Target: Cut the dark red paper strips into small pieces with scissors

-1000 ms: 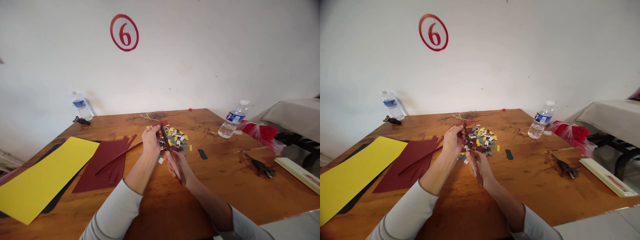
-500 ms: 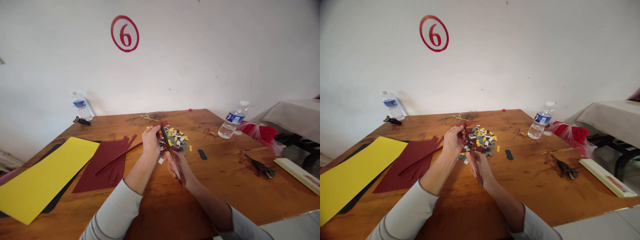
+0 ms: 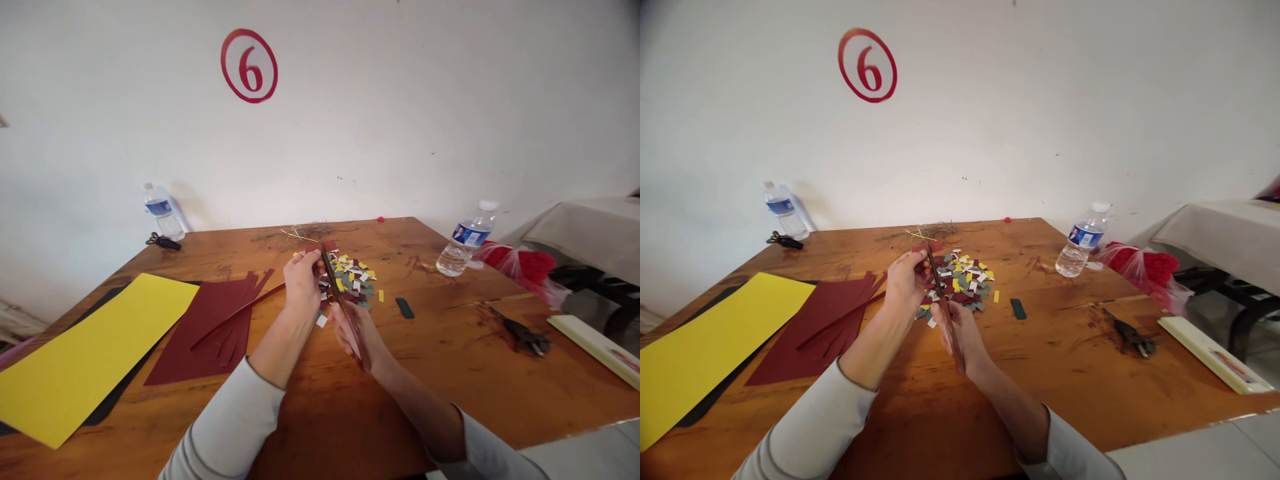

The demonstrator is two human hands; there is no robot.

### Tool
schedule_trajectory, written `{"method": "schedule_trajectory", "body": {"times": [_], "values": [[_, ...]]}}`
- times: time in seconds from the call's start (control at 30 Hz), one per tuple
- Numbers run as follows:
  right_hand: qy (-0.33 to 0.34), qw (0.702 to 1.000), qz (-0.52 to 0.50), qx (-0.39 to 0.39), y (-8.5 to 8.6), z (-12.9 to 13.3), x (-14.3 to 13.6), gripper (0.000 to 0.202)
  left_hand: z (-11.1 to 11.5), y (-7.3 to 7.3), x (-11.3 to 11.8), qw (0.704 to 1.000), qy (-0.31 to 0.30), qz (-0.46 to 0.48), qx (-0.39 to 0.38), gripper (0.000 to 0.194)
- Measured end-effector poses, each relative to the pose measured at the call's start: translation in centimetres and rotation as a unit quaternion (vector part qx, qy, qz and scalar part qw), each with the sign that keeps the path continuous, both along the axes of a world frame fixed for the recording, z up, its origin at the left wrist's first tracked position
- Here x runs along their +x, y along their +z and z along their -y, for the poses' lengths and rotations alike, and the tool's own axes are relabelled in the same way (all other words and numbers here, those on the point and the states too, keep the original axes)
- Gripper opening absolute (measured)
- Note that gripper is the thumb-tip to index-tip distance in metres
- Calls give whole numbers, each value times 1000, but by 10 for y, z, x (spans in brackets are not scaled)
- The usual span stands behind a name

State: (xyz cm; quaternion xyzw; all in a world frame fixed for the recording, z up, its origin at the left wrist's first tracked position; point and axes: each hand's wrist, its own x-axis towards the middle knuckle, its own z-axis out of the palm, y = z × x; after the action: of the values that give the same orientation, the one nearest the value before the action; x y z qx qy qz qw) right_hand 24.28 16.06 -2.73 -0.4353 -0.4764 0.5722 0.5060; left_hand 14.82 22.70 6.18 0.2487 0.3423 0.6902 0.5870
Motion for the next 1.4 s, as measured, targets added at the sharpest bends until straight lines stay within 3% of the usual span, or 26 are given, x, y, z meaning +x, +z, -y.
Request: {"method": "schedule_trajectory", "body": {"times": [0.27,0.57,0.8,1.1,1.4], "values": [[-10,1000,-2,-16,9,2,-2,60,1,2,0,1000,5,0,0,22],[13,1000,7,-17,2,-1,-2,70,0,0,-1,1000,3,-6,4,25],[1,1000,21,-21,8,0,-4,77,0,-1,0,1000,7,-5,-2,24],[-2,999,20,-27,12,1,-6,76,0,0,0,1000,3,-1,4,18],[-7,1000,0,-21,14,3,-5,63,0,-2,-1,1000,-1,-3,13,25]]}}
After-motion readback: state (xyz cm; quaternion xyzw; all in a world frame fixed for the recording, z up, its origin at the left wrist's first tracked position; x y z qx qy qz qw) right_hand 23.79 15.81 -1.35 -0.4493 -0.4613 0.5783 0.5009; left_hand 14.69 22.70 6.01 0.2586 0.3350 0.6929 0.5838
